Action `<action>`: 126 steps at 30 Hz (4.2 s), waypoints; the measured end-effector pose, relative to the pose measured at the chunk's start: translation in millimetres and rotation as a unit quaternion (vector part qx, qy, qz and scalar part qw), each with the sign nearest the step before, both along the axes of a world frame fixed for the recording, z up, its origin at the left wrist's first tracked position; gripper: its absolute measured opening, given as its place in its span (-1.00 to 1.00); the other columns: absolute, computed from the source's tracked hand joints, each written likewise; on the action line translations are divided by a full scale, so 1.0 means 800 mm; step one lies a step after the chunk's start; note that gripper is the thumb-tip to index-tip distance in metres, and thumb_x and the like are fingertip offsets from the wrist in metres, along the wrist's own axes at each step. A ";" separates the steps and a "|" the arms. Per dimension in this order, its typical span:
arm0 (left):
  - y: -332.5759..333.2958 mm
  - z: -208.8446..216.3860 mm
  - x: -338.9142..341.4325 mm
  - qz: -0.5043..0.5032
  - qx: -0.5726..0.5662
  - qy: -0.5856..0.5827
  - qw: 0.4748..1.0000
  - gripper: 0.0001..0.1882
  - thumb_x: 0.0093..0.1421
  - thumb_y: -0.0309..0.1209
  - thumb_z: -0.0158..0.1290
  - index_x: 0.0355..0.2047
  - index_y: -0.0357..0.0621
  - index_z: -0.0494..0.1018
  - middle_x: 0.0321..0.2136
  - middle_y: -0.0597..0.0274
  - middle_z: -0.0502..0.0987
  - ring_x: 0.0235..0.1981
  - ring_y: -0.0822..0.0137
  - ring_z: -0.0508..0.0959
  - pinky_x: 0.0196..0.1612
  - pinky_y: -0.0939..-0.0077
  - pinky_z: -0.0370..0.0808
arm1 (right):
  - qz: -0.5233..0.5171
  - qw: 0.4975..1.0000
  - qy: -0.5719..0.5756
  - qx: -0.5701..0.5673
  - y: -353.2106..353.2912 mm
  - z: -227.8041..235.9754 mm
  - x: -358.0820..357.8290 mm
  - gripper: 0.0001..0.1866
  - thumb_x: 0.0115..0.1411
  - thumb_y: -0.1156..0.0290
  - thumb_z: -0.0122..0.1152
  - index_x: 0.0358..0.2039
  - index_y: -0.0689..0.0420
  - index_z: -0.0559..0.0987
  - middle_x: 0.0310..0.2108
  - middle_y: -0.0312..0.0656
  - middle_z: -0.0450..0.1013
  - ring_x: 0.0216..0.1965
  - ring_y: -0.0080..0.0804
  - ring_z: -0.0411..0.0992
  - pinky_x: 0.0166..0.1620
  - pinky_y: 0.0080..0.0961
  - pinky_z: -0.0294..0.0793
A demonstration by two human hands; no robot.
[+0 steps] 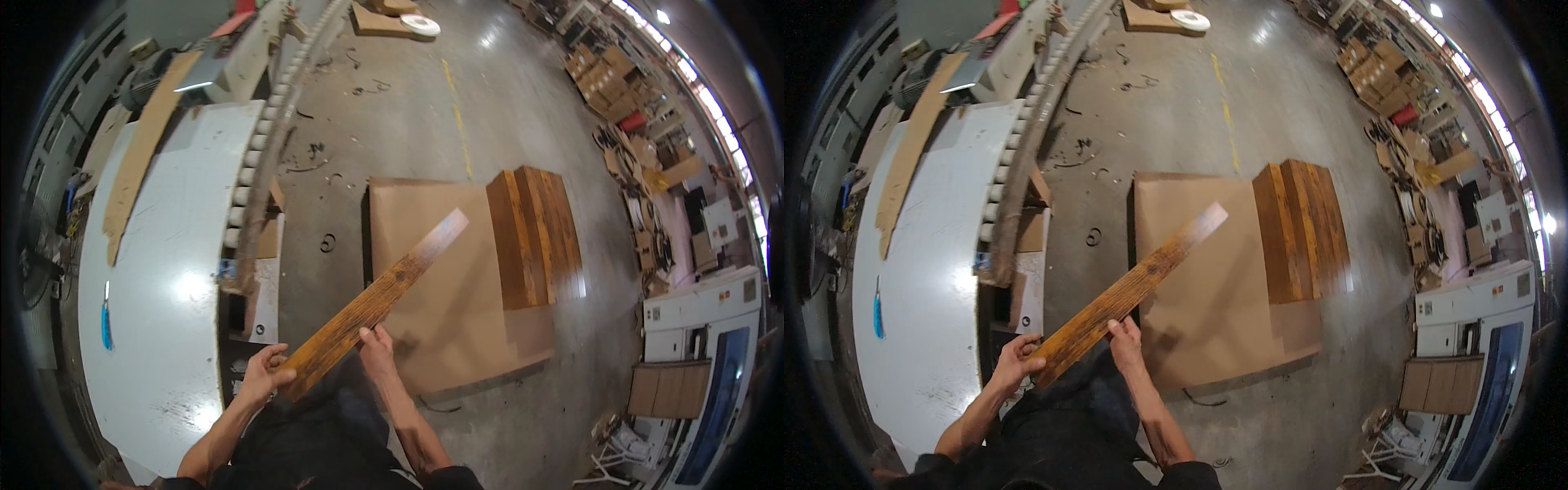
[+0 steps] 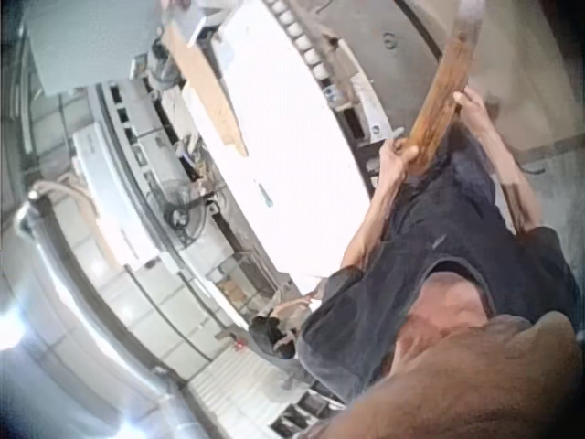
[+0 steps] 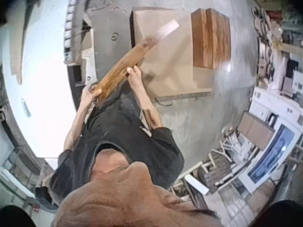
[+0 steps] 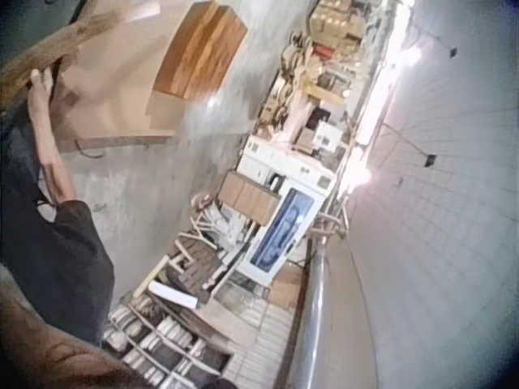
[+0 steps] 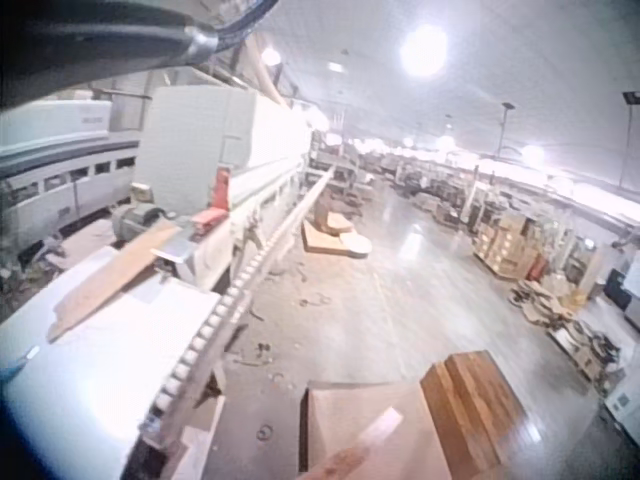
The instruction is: The person picks up wooden planks, turns them over and touches their surfaces by hand on a workbench, and stacks the boards onto cardboard on the floor.
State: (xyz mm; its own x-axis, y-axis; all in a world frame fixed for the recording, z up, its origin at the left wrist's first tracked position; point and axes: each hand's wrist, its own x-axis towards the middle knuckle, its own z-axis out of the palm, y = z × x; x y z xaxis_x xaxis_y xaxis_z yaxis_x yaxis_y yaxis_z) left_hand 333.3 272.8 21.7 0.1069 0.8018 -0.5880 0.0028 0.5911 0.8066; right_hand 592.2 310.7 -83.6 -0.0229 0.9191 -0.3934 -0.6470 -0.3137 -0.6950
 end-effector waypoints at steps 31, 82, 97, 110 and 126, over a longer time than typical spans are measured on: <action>0.361 -0.830 0.379 -0.025 -0.163 0.032 0.986 -0.24 0.00 -0.78 0.01 0.28 -0.39 0.11 0.16 -0.13 0.35 0.18 0.15 0.36 0.21 0.47 0.30 | -0.131 0.953 -0.028 -0.270 0.192 -0.699 0.399 -0.64 0.22 0.45 0.22 -0.02 0.29 0.39 -0.05 -0.08 0.43 -0.04 -0.26 0.45 0.09 -0.18 0.52; -0.019 0.136 -0.073 0.152 0.335 0.375 0.851 -0.12 -0.25 -0.26 0.31 0.14 -0.24 0.29 -0.25 -0.07 0.45 -0.25 -0.01 0.51 -0.21 0.24 0.49 | 0.223 0.929 -0.003 0.295 0.223 0.266 -0.177 -0.45 0.24 0.36 0.11 0.20 0.32 0.30 0.11 -0.14 0.34 0.11 -0.33 0.29 0.14 -0.47 0.25; -0.141 0.178 -0.223 0.322 0.198 0.431 0.819 -0.08 -0.39 -0.29 0.34 0.08 -0.35 0.33 -0.33 0.00 0.44 -0.29 0.07 0.51 -0.17 0.29 0.44 | 0.219 0.947 0.036 0.231 0.515 0.145 -0.573 -0.58 0.21 0.06 0.25 -0.20 0.17 0.44 -0.39 -0.34 0.36 -0.42 -0.51 0.33 -0.34 -0.52 0.38; -0.108 0.139 -0.246 0.210 0.097 0.489 0.841 -0.09 -0.37 -0.20 0.36 0.06 -0.25 0.35 -0.31 0.00 0.43 -0.32 0.03 0.50 -0.24 0.23 0.48 | 0.328 0.945 -0.016 -0.008 0.005 0.121 -0.443 -0.57 0.26 0.52 0.14 0.12 0.29 0.33 0.02 -0.16 0.39 0.03 -0.38 0.33 0.11 -0.49 0.29; -0.247 0.060 -0.267 -0.008 0.061 0.542 0.838 -0.14 -0.27 -0.41 0.27 0.12 -0.38 0.26 0.08 -0.16 0.35 0.12 -0.16 0.32 0.14 0.07 0.33 | 0.682 0.710 -0.148 0.090 -0.158 0.047 -0.444 -0.82 0.13 0.39 0.12 -0.41 0.22 0.37 -0.54 -0.33 0.31 -0.51 -0.55 0.29 -0.49 -0.54 0.26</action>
State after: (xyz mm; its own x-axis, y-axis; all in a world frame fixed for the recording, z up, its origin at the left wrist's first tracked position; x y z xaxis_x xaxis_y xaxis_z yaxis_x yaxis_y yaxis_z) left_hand 119.9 74.9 69.6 -0.4251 0.8667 -0.2610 0.7804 0.4970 0.3793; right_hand 236.7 184.5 -45.7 -0.8818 0.1562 -0.4450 0.3564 -0.3972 -0.8457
